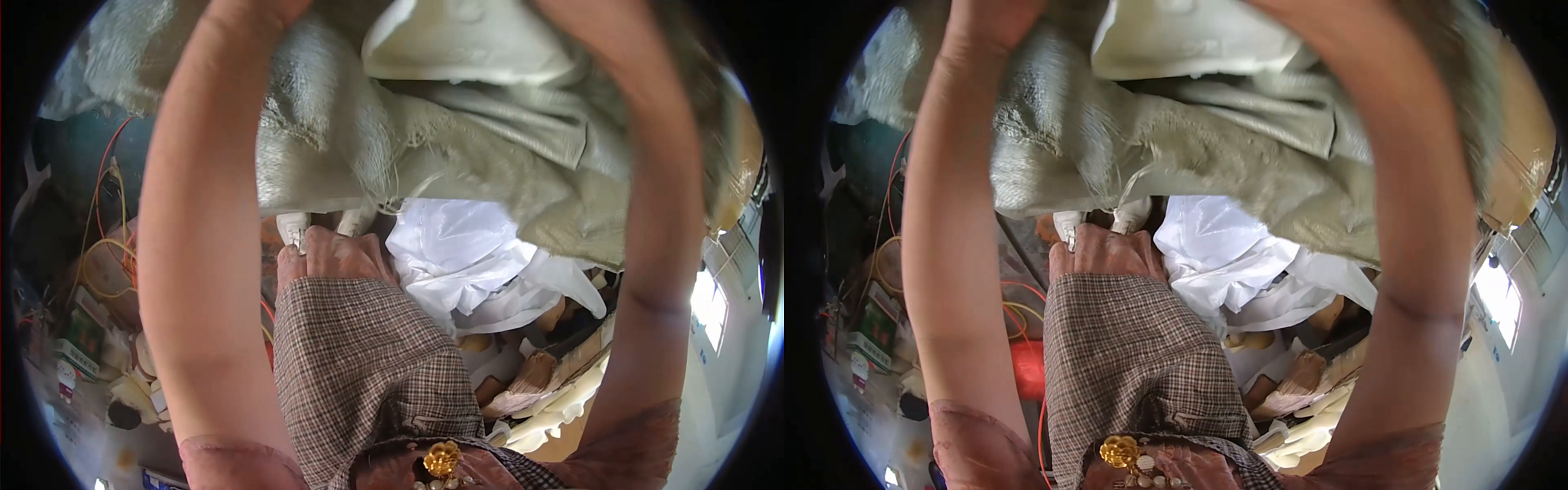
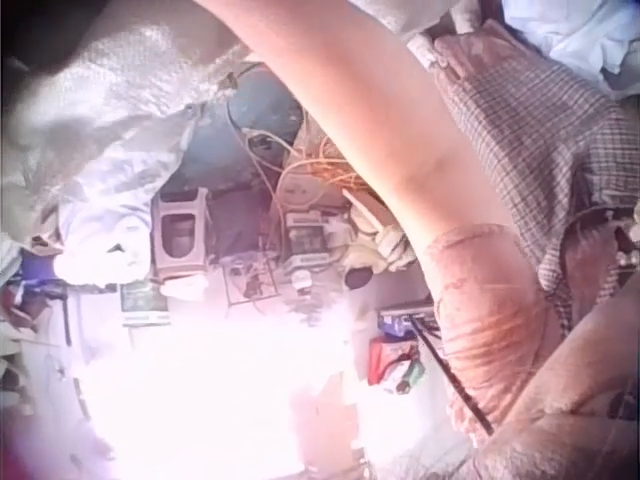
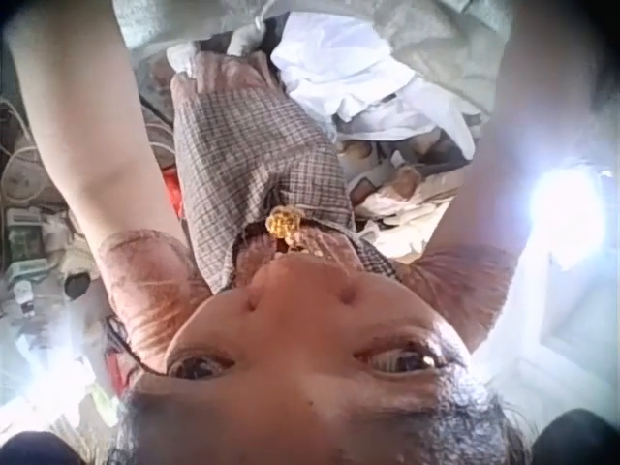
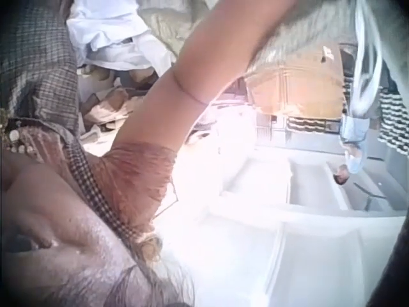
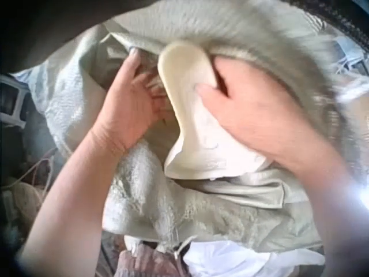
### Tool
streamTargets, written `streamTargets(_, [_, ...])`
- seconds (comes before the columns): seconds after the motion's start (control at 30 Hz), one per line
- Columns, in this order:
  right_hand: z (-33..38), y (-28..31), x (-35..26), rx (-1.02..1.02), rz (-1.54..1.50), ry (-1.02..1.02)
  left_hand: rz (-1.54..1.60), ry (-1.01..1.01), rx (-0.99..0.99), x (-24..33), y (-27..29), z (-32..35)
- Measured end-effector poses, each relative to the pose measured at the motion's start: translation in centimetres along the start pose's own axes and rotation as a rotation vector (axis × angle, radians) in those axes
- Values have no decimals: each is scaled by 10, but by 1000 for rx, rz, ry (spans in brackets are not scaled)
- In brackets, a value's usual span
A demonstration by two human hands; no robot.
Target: Sort and arrange foam saddle parts from a bag onto a workbench and apply a spray coating.
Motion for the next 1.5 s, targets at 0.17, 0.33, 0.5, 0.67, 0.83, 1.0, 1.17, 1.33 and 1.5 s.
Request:
streamTargets(0.17, [-34,-91,46,-409,-154,72,-401,27,206,-65,24,3])
streamTargets(0.33, [-36,-22,122,-621,782,-13,-399,250,468,-75,80,-1])
streamTargets(0.5, [-70,61,114,-89,743,-132,-356,29,391,-40,63,-35])
streamTargets(0.67, [-47,-51,65,-403,421,-161,-549,-144,556,-4,64,-33])
streamTargets(0.83, [-84,-16,128,174,330,-215,-485,-223,496,14,45,-40])
streamTargets(1.0, [-91,-42,159,183,46,-60,-508,-269,405,15,28,-55])
streamTargets(1.17, [-49,-40,87,36,-231,-209,-625,-149,459,-4,35,-33])
streamTargets(1.33, [23,-66,50,188,-277,-245,-735,-139,492,-9,-11,73])
streamTargets(1.5, [100,-18,-25,405,-647,-201,-951,18,542,36,-83,156])
Point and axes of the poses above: each hand's wrist, its own z-axis away from the middle knuckle, its own y-axis out of the back of the hand, x = y × z, the point moved 9 cm from there along -z, towards the middle knuckle, and after that the axes turned 12 degrees about y, right-handed, at the moved point
